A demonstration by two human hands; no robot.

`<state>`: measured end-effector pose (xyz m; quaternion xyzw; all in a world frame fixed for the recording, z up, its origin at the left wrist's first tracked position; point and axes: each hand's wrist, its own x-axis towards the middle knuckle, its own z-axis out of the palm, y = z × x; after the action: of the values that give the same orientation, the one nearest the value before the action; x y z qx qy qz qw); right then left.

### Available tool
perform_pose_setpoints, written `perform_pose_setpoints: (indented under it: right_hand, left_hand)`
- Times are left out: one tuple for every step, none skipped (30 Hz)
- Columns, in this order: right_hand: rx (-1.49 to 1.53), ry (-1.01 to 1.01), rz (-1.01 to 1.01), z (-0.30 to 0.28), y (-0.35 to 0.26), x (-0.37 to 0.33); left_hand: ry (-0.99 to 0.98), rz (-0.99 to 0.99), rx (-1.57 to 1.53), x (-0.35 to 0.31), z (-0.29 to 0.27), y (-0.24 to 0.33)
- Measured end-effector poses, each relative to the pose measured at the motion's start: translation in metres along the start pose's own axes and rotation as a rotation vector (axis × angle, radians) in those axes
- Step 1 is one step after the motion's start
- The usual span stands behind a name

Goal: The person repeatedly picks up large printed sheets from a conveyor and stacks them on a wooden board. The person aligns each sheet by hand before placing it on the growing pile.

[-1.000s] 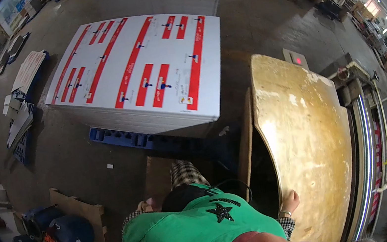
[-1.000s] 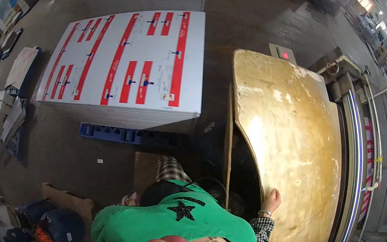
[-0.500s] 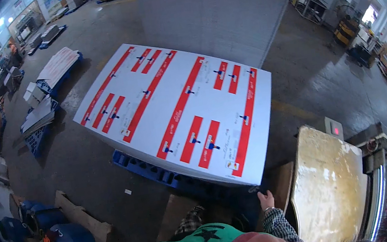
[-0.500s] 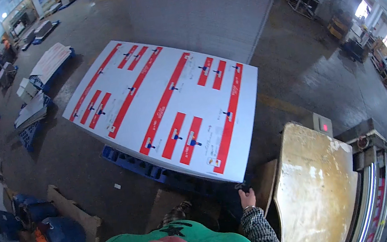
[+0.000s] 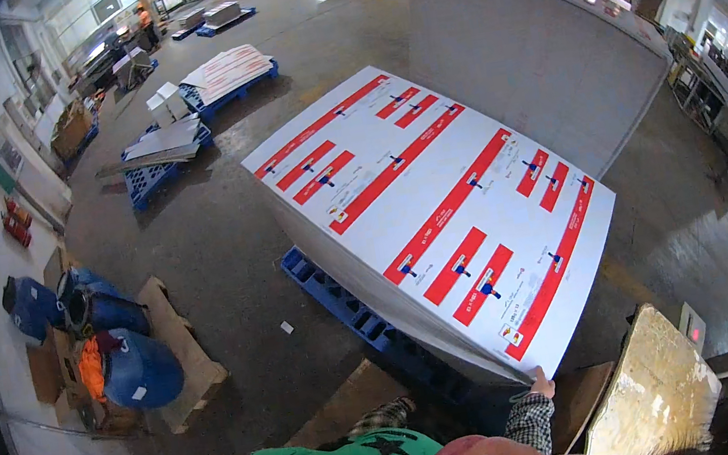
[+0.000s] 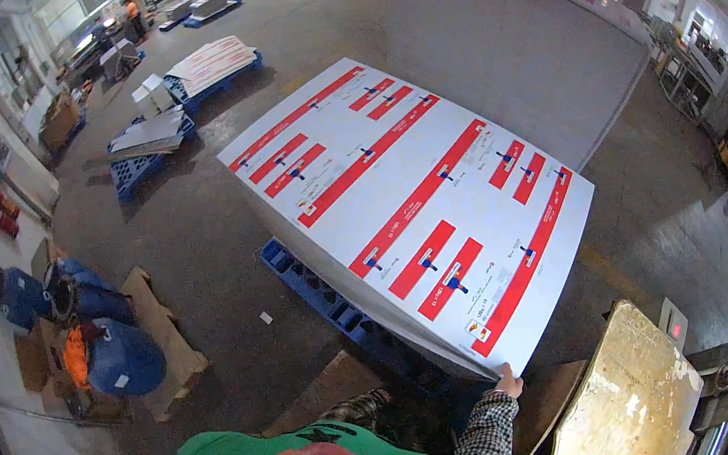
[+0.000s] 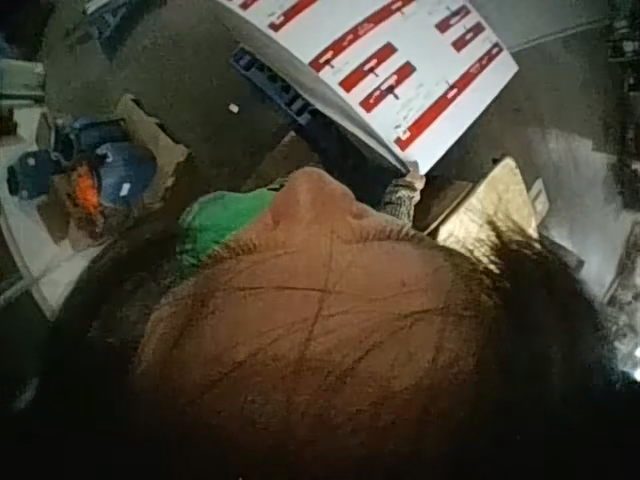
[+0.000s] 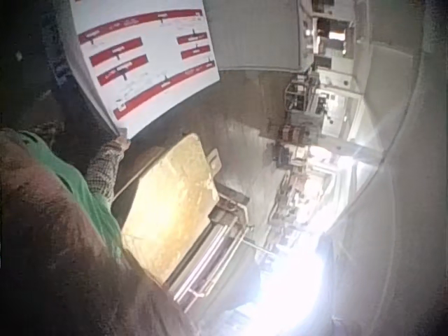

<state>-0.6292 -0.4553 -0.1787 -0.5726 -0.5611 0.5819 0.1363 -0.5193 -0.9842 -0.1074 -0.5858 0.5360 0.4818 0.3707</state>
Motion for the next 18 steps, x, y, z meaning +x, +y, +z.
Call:
perform_pose_setpoints:
  right_hand:
    - [0.141,-0.055,0.028,-0.004,-0.001,-0.004]
    - [0.291,-0.098,0.058,-0.010,-0.001,-0.001]
    - [0.445,-0.137,0.091,-0.017,-0.001,0.001]
    - [0.445,-0.116,0.085,-0.023,-0.014,-0.021]
    - [0.447,-0.094,0.079,-0.019,-0.030,-0.040]
    - [0.514,-0.133,0.096,-0.013,-0.039,-0.048]
    - [0.599,-0.141,0.121,-0.009,-0.044,-0.049]
    - [0.670,-0.128,0.072,0.004,-0.053,-0.059]
    - [0.737,-0.114,0.020,0.015,-0.060,-0.067]
    - [0.669,-0.089,-0.094,0.032,-0.064,-0.066]
    - [0.574,0.034,-0.248,0.044,-0.063,-0.068]
    - [0.485,0.072,-0.235,0.058,-0.068,-0.065]
    - [0.399,0.110,-0.219,0.072,-0.066,-0.060]
    - [0.332,0.150,-0.326,0.083,-0.064,-0.057]
    - [0.292,0.193,-0.331,0.097,-0.062,-0.048]
    - [0.142,0.276,-0.372,0.105,-0.056,-0.034]
    - [-0.007,0.363,-0.402,0.121,-0.056,-0.027]
    - [-0.316,0.463,-0.347,0.134,-0.063,-0.033]
  left_hand:
    - [0.012,-0.005,0.001,0.004,-0.008,-0.011]
    - [0.027,-0.007,0.013,0.006,-0.014,-0.018]
    - [0.038,-0.010,0.038,0.008,-0.020,-0.019]
    - [0.063,-0.026,0.050,0.010,-0.026,-0.025]
    - [0.083,-0.044,0.059,0.014,-0.030,-0.025]
    - [0.099,-0.052,0.049,0.016,-0.033,-0.030]
    - [0.103,-0.052,0.063,0.020,-0.037,-0.012]
    - [0.111,-0.047,0.077,0.021,-0.042,0.015]
    - [0.112,-0.040,0.086,0.020,-0.047,0.045]
    - [0.099,-0.021,0.098,0.021,-0.048,0.080]
    - [0.072,0.007,0.104,0.021,-0.047,0.114]
    - [0.022,0.046,0.106,0.024,-0.046,0.143]
    - [-0.025,0.088,0.107,0.028,-0.046,0.173]
    - [-0.074,0.129,0.109,0.033,-0.046,0.206]
    - [-0.080,0.105,0.106,0.044,-0.044,0.238]
    - [-0.088,0.080,0.094,0.059,-0.040,0.266]
    - [-0.091,0.056,0.089,0.067,-0.035,0.301]
    - [-0.111,0.046,0.010,0.066,-0.032,0.330]
